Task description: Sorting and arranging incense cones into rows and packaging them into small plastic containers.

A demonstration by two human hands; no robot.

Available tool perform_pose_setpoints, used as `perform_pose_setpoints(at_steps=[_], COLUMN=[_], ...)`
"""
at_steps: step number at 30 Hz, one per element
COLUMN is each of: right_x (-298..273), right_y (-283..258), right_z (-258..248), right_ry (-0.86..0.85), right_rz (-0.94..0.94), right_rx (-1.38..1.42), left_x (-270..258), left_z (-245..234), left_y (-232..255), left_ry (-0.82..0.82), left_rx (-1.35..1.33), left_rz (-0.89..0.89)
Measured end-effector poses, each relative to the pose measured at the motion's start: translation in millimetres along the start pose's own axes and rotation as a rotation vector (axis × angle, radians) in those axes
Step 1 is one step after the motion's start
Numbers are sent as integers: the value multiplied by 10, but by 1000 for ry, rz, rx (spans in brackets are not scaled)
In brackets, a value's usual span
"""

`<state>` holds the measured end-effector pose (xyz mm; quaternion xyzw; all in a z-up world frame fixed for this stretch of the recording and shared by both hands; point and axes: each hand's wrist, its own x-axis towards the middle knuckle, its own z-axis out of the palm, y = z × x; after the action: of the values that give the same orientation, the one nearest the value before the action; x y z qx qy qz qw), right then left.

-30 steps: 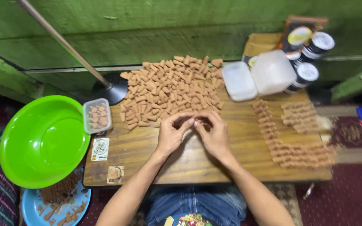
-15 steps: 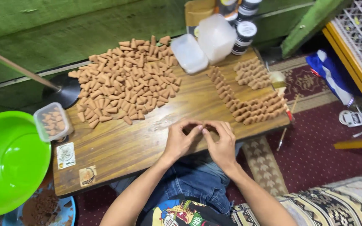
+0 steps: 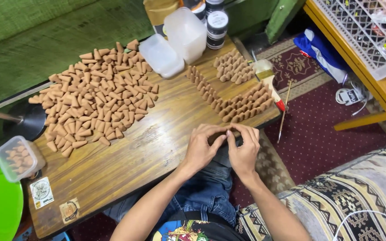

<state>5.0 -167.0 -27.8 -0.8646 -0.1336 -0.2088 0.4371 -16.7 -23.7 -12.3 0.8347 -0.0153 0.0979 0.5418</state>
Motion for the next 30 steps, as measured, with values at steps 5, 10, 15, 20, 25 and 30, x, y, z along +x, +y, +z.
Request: perform_pose_setpoints(at_steps=[5, 10, 15, 20, 25, 30], right_x=[46, 36, 60, 84, 87, 80], right_y=[18, 80, 93, 103, 121, 143], right_z=[19, 43, 44, 33, 33, 39], right_ry=[85, 131, 141, 139, 136, 142], right_rz=[-11, -15, -7, 18, 41, 50], right_rx=[17, 4, 32, 41, 46, 66], left_x=[22, 18, 6, 0, -12, -25], left_z=[65, 75, 102, 124, 112, 115], left_y=[-62, -34, -50, -78, -52, -60], left_ry=[2, -20, -26, -46, -59, -56], left_rx=[98, 171, 254, 303, 328, 358], left_rz=[60, 105, 138, 159, 161, 179])
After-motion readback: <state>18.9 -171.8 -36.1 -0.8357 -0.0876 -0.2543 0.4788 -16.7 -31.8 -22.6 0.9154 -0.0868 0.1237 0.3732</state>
